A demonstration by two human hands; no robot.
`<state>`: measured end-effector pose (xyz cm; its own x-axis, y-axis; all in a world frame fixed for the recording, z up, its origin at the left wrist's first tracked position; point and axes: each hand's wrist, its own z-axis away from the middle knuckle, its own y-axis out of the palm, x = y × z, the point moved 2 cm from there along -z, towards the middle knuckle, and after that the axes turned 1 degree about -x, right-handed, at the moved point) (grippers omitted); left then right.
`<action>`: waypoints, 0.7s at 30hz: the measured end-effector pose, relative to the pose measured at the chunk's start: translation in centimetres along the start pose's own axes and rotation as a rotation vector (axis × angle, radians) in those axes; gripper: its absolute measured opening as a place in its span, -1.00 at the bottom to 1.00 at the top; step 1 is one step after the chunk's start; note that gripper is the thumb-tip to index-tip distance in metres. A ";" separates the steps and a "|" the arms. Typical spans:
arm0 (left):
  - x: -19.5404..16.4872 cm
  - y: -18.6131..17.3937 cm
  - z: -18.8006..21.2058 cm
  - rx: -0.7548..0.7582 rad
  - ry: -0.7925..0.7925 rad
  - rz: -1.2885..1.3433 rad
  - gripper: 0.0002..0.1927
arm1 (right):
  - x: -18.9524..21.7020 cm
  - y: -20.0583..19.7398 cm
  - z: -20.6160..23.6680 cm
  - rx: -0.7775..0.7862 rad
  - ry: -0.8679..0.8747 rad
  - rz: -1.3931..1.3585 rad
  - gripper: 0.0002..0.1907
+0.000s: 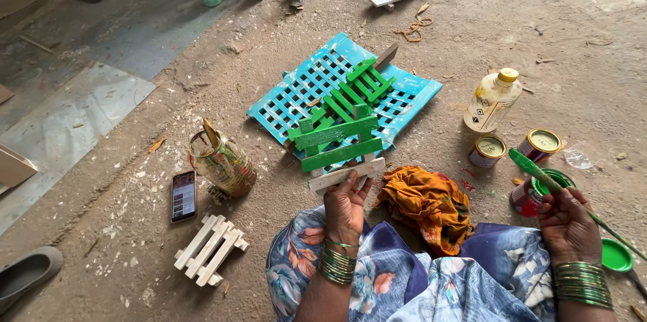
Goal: The person sits on the floor painting small wooden fence-shaped craft pieces green with a long-handled brush, holding each piece in one hand while brushing paint onto its slats. They dip the brush into an open green paint can between pieces and set finished green pieces on a blue plastic grid beside them.
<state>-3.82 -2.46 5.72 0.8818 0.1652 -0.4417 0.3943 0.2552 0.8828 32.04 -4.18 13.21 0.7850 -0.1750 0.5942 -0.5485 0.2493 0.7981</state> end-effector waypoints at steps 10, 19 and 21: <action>-1.5 6.6 1.9 0.153 0.064 0.039 -0.57 | 0.2 2.3 1.0 0.021 0.009 -0.076 -0.93; 1.0 4.4 0.0 0.217 0.087 0.110 -0.56 | -0.1 0.1 0.1 -0.020 -0.003 -0.075 -0.94; 1.6 2.4 -0.5 0.189 0.058 0.106 -0.57 | -0.3 -0.8 0.2 -0.017 0.001 -0.133 -0.91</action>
<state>-1.58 -1.05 7.06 0.9068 0.2377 -0.3482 0.3462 0.0515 0.9367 32.20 -4.53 12.44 0.8509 -0.2068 0.4829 -0.4344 0.2398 0.8682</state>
